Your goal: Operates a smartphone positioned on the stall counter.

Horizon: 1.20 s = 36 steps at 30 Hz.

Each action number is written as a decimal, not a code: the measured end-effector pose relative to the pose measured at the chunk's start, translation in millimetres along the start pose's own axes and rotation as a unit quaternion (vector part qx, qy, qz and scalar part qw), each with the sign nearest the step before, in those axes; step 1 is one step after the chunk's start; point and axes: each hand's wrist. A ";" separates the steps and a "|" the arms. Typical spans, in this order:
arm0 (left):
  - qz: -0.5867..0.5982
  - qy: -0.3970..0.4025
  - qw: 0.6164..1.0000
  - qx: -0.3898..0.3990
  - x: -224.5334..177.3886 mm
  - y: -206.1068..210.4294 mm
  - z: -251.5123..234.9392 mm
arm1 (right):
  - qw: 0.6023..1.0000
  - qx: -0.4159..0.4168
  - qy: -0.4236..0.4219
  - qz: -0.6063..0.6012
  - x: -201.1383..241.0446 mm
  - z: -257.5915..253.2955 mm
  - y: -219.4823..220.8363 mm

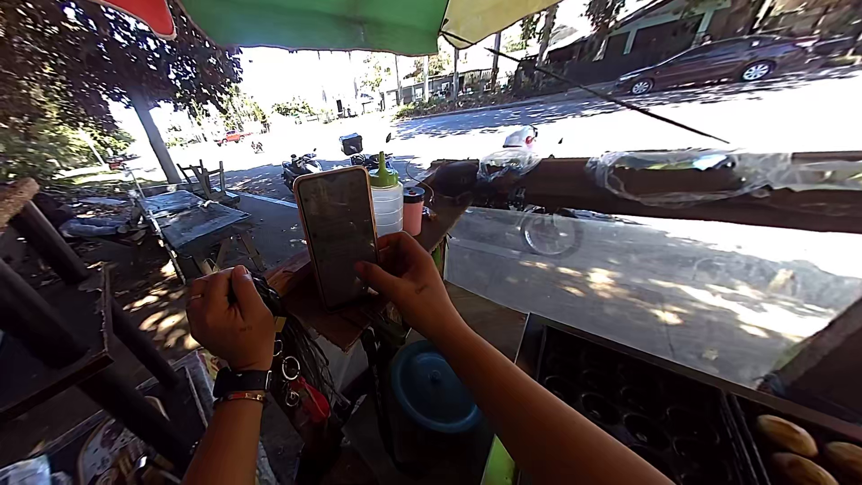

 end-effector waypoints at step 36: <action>0.002 -0.008 1.000 0.006 -0.6 -0.1 0.9 | 1.000 0.007 -0.007 0.027 -0.9 0.1 -3.1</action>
Point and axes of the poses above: each hand's wrist, its own z-axis away from the middle knuckle, its own y-axis out of the palm, x = y × z, and after that the axes turned 1 degree about z, right-handed
